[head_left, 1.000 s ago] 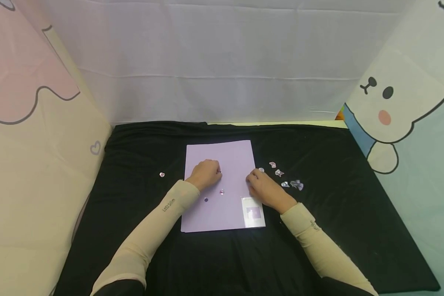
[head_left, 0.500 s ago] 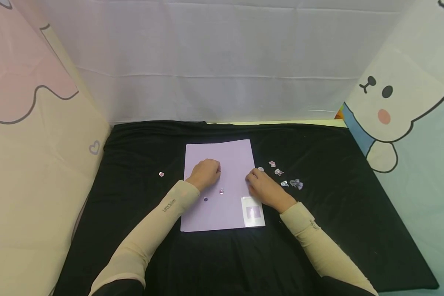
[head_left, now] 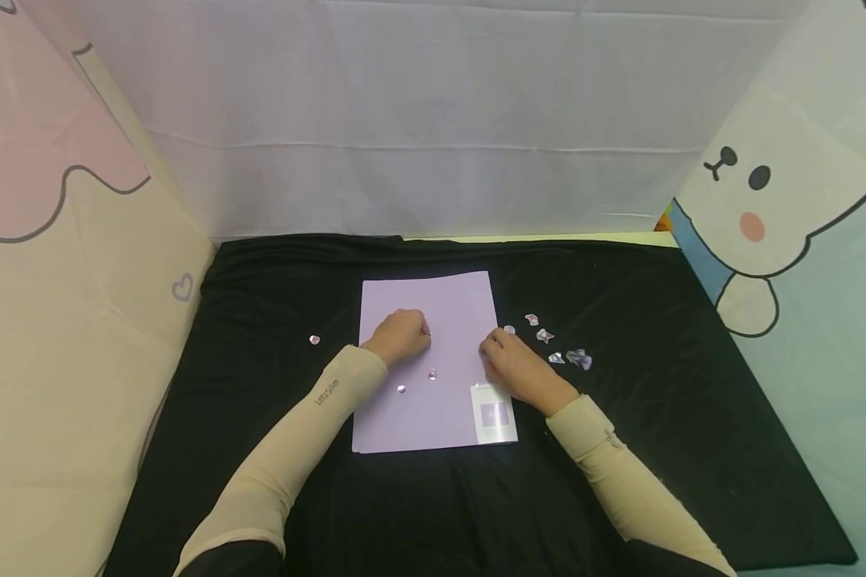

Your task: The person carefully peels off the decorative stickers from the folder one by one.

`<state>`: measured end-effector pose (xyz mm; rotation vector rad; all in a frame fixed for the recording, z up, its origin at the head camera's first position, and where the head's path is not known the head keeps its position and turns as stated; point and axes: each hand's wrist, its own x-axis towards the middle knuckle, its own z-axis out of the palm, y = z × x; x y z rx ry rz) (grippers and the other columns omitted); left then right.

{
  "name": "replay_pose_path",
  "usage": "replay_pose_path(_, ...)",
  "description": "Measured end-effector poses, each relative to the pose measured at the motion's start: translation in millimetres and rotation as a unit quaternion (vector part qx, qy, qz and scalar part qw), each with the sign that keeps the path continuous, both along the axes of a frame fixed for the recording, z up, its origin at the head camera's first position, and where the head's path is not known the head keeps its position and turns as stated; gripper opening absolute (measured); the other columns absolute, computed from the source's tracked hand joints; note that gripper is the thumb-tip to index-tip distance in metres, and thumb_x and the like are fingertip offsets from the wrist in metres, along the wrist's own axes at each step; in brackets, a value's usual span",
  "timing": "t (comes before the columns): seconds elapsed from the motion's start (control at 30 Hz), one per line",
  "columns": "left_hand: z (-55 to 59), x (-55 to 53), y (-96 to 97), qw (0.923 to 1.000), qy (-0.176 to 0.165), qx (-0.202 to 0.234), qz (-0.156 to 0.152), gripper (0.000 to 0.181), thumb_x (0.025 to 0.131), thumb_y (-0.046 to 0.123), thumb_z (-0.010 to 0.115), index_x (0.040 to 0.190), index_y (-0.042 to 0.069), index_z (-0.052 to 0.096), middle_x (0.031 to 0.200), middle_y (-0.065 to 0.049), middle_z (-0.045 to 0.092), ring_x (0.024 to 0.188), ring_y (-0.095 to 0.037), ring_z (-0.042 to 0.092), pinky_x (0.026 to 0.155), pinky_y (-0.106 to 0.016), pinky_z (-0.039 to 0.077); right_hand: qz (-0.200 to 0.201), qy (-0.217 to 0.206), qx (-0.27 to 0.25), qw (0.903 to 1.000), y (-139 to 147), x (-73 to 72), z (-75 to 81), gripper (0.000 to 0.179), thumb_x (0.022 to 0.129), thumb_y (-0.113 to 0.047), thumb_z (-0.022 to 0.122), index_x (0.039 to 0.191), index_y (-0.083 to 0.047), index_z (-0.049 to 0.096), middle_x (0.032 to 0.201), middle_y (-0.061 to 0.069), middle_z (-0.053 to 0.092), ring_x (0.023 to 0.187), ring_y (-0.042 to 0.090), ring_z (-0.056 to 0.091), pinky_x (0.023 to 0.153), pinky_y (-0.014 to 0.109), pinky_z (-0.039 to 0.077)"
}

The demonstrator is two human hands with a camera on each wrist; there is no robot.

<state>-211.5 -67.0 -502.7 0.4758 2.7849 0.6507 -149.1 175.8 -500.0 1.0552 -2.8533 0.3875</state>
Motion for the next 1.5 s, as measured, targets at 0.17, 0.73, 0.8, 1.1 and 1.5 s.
replay_pose_path(0.17, -2.8, -1.9, -1.2, 0.9996, -0.021, 0.018, 0.007, 0.004, 0.088, 0.011, 0.067, 0.088, 0.008, 0.069, 0.084, -0.003, 0.064, 0.079, -0.019, 0.058, 0.074, -0.035, 0.05, 0.004, 0.003, -0.008, 1.0, -0.4, -0.3, 0.1, 0.019, 0.089, -0.002, 0.072, 0.107, 0.005, 0.067, 0.105, 0.018, 0.061, 0.094, 0.029, 0.064, 0.088, 0.037, 0.055)
replay_pose_path(0.73, -10.2, 1.8, 3.3, 0.9966, 0.042, 0.059, -0.04, 0.005, 0.084, 0.003, 0.064, 0.086, 0.007, 0.064, 0.074, 0.0, 0.056, 0.073, -0.018, 0.054, 0.067, -0.03, 0.046, -0.009, -0.015, -0.006, 0.9998, 0.6, 0.7, 1.2, 0.02, 0.091, -0.003, 0.071, 0.109, 0.004, 0.067, 0.106, 0.017, 0.061, 0.096, 0.028, 0.063, 0.09, 0.037, 0.054)
replay_pose_path(0.8, -10.6, 1.6, 3.5, 0.9968, 0.037, 0.062, -0.034, 0.009, 0.084, 0.002, 0.063, 0.092, 0.006, 0.065, 0.075, -0.001, 0.056, 0.074, -0.018, 0.054, 0.069, -0.031, 0.047, -0.01, -0.016, -0.006, 0.9998, 0.6, 0.7, 1.4, 0.02, 0.091, -0.004, 0.07, 0.109, 0.004, 0.067, 0.106, 0.017, 0.061, 0.096, 0.028, 0.063, 0.09, 0.037, 0.054)
replay_pose_path(1.1, -13.8, 0.8, 3.2, 0.9975, 0.041, 0.046, -0.035, 0.018, 0.089, 0.007, 0.063, 0.105, 0.004, 0.07, 0.082, -0.002, 0.058, 0.079, -0.019, 0.055, 0.075, -0.033, 0.049, -0.016, -0.022, -0.006, 0.9996, 0.1, 0.6, 2.3, 0.021, 0.091, -0.005, 0.071, 0.11, 0.004, 0.067, 0.107, 0.017, 0.061, 0.097, 0.028, 0.063, 0.091, 0.037, 0.054)
replay_pose_path(1.5, -11.8, 2.2, 6.5, 0.989, 0.125, 0.006, -0.079, 0.015, 0.092, 0.005, 0.062, 0.077, 0.009, 0.064, 0.07, -0.002, 0.054, 0.067, -0.017, 0.052, 0.063, -0.032, 0.048, -0.009, -0.012, -0.008, 0.9998, 0.8, 0.6, 1.9, 0.021, 0.091, -0.004, 0.071, 0.109, 0.004, 0.067, 0.107, 0.017, 0.062, 0.097, 0.028, 0.063, 0.091, 0.037, 0.054)
